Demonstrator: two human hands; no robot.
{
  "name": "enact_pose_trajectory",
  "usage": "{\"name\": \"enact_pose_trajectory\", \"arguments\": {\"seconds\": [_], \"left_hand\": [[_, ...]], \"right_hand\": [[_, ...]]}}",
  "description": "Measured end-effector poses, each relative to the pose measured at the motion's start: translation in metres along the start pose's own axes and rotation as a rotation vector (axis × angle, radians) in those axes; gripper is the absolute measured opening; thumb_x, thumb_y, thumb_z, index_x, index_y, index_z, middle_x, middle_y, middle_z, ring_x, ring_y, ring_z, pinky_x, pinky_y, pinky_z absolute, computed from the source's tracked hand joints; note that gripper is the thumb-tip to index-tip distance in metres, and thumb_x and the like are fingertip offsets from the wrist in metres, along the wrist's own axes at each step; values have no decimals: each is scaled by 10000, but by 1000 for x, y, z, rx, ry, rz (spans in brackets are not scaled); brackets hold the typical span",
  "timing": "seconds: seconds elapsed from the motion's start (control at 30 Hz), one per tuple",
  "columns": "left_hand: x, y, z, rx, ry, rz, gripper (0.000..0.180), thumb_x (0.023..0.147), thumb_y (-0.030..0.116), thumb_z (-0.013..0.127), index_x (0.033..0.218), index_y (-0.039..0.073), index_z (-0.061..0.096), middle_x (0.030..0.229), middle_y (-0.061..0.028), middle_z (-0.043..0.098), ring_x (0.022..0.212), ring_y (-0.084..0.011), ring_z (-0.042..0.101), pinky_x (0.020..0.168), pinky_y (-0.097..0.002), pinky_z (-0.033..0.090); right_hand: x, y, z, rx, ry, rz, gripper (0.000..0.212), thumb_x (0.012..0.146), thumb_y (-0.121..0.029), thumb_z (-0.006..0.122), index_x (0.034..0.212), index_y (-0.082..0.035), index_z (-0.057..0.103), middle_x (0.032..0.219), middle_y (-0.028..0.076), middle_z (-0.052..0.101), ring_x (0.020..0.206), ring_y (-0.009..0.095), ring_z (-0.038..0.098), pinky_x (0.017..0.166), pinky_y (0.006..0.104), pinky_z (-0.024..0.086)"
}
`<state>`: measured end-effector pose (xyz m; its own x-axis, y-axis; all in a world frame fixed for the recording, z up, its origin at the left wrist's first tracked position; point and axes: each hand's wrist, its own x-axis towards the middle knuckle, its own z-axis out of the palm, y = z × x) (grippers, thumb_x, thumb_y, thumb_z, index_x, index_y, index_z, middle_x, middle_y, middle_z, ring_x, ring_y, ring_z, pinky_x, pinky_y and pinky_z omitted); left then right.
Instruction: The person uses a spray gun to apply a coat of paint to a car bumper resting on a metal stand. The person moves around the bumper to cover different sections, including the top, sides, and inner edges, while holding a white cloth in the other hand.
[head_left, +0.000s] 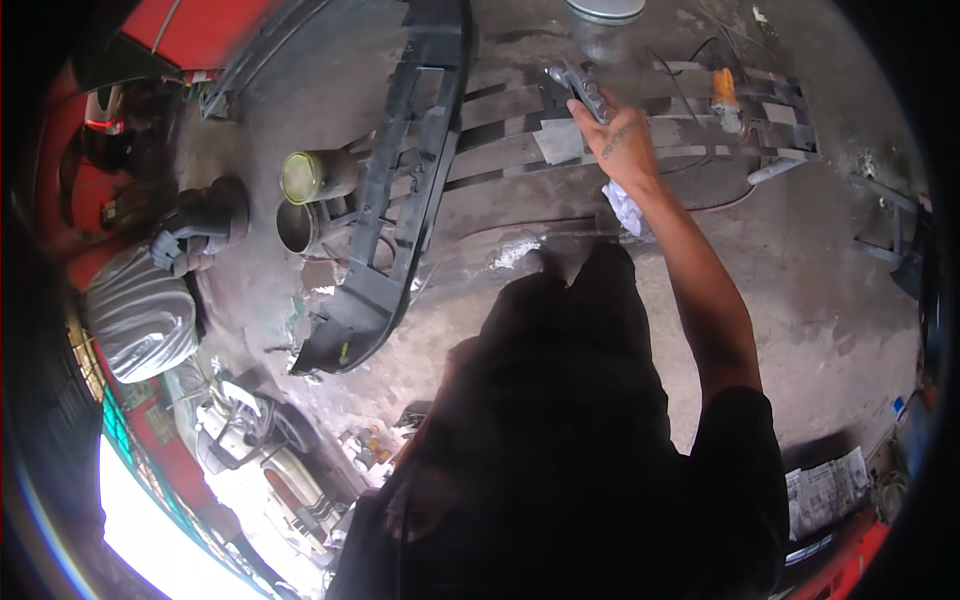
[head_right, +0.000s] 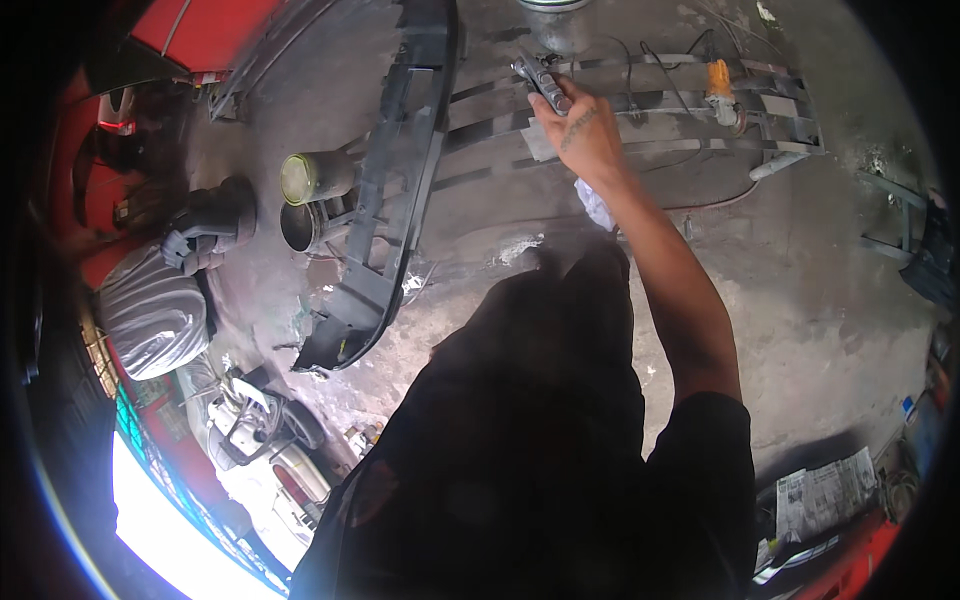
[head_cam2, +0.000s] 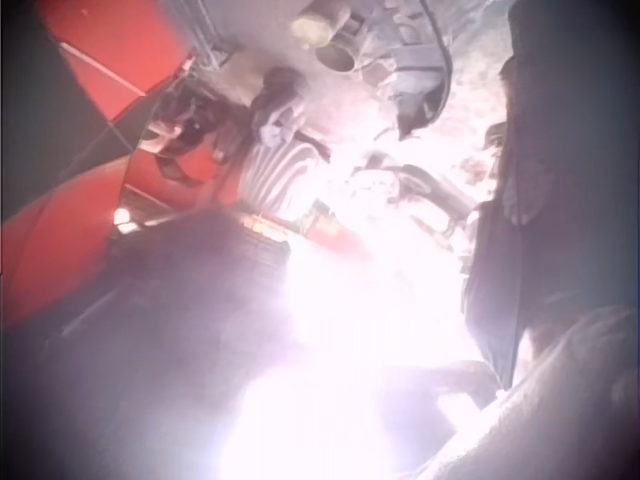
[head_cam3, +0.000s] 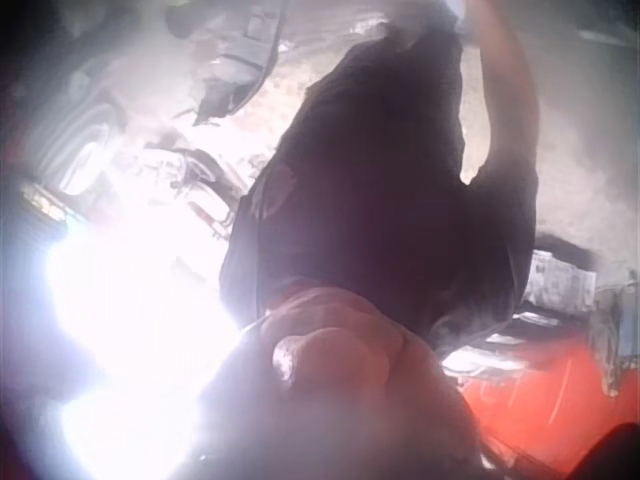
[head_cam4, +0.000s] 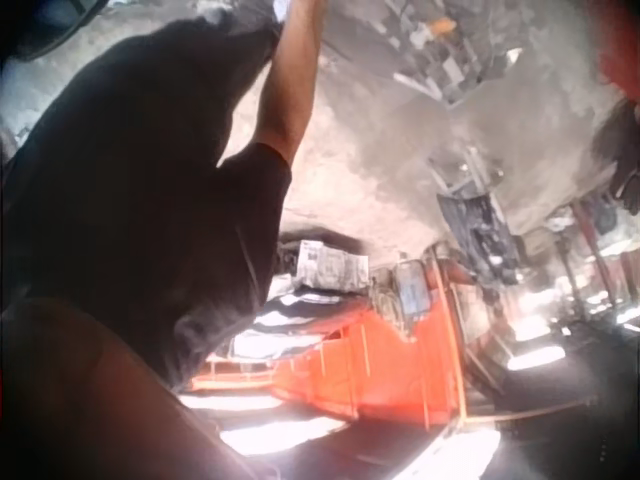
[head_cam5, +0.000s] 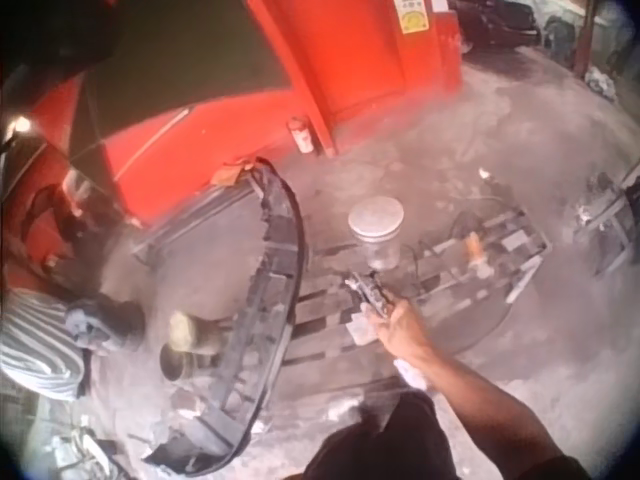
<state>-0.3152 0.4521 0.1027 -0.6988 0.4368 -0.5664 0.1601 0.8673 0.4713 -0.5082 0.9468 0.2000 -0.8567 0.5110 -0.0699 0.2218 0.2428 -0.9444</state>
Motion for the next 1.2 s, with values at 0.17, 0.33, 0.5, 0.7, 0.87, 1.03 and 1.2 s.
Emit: {"name": "enact_pose_trajectory", "arguments": {"seconds": [0.17, 0.33, 0.5, 0.7, 0.87, 1.03, 1.2], "left_hand": [[34, 73, -22, 27, -120, -258, 373, 984, 354, 561, 1022, 3, 683, 1081, -259, 706, 1064, -448, 672, 903, -501, 531], [63, 114, -28, -29, -11, -179, 398, 994, 382, 535, 1005, 11, 679, 1057, -263, 702, 1041, -452, 674, 875, -521, 530], [70, 82, 3, 17, 23, -191, 367, 986, 373, 549, 997, 26, 668, 1019, -240, 704, 1017, -438, 681, 851, -517, 535], [73, 88, 8, 173, -49, -171, 314, 967, 354, 579, 937, 46, 630, 934, -194, 686, 940, -412, 684, 799, -502, 537], [74, 114, -4, 73, 71, -133, 321, 963, 354, 589, 911, 39, 624, 905, -192, 677, 919, -406, 683, 779, -499, 540], [80, 99, 5, -90, 87, -189, 330, 954, 366, 601, 911, 41, 646, 892, -193, 669, 907, -416, 675, 771, -505, 535], [73, 92, 6, -218, 188, -23, 302, 922, 340, 620, 925, 40, 653, 881, -191, 648, 890, -431, 650, 758, -517, 512]], "right_hand": [[8, 4, -30, -70, -315, 106, 447, 942, -398, 721, 1208, -39, 717, 755, 166, 701, 709, 333, 688, 728, 416, 530], [17, 27, -43, -149, -646, 79, 498, 924, -424, 734, 1251, -49, 707, 990, 216, 743, 952, 358, 719, 850, 439, 545], [49, 16, -45, -61, -627, 38, 483, 929, -390, 729, 1232, -14, 701, 913, 217, 737, 827, 352, 723, 782, 440, 548], [92, 7, -35, -30, -251, -29, 370, 957, -309, 731, 1158, 0, 706, 698, 92, 648, 594, 170, 544, 612, 347, 475], [101, 5, -28, -33, -160, -111, 344, 961, -286, 720, 1133, 12, 696, 674, 112, 630, 589, 180, 520, 612, 352, 470], [89, -3, -31, -151, -526, 52, 437, 939, -345, 718, 1237, -26, 713, 853, 205, 736, 805, 335, 738, 772, 425, 551], [89, -10, -24, -129, -770, 69, 463, 933, -359, 723, 1237, -10, 713, 970, 206, 754, 898, 345, 733, 880, 411, 550]]}}
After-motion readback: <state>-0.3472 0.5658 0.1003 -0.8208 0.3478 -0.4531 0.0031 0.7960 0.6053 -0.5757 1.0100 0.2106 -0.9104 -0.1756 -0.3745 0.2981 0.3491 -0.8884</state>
